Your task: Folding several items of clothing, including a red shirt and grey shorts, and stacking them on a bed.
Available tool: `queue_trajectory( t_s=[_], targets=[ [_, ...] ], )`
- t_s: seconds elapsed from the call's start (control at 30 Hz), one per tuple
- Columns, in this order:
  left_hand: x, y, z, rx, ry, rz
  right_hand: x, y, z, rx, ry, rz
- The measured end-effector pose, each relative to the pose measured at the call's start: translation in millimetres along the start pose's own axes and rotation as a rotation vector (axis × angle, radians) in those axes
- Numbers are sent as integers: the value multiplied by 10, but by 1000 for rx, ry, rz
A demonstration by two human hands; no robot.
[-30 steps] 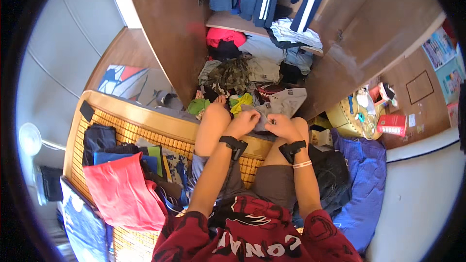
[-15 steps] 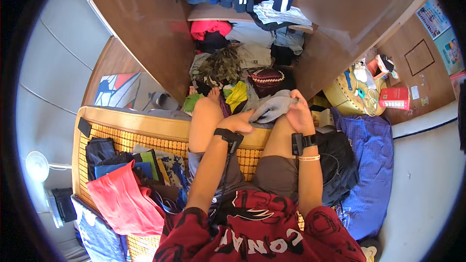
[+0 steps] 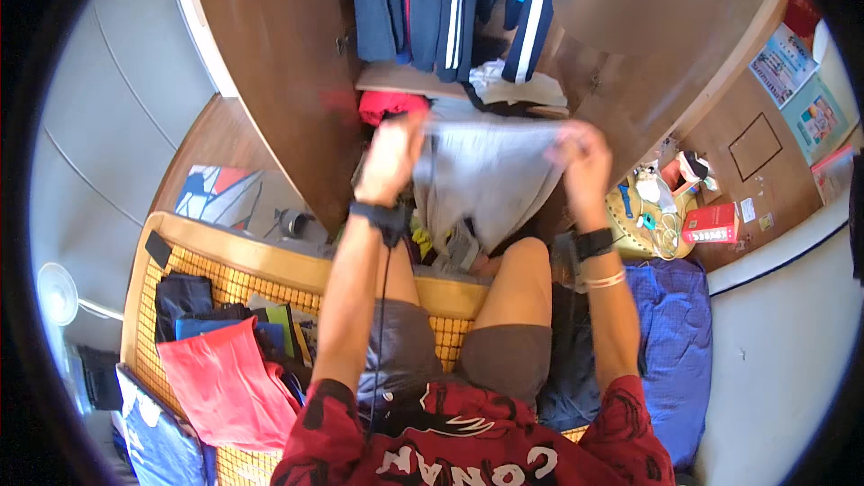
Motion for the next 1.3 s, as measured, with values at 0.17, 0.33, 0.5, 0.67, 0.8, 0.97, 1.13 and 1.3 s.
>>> queue_trajectory(
  t_s=[0.17,0.33,0.5,0.67,0.8,0.97,1.13,1.3],
  targets=[
    [614,1903,-1605,124,484,428,-237,-2621,-157,-211,311,-842],
    [187,1847,-1363,344,397,385,-551,-2087,-266,-889,237,-839],
    [-693,-129,221,568,-440,-371,-822,379,-207,-1036,-426,-163],
    [-1413,-482,213,280,-541,-558,-1357,831,-175,-947,-637,102],
    [-1496,-445,13,19,-619,-653,-1279,494,-72,-900,-707,43],
    [-1647,-58,-384,-139,-560,-562,-1408,122,-103,-726,-763,165],
    [-2172,180,-514,-55,-535,-707,-1790,126,-213,-738,-761,9],
    [-2653,537,-380,-259,-550,-706,-2293,124,-336,-793,-806,229]
  ],
)
Point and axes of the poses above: each hand's wrist, its own x-axis towards the middle knuckle, its own z-axis out of the palm, y = z × x, the point moved 8 cm from there along x, towards the middle knuckle, and after that the axes turned 6 degrees about -x, right-handed, at the moved point
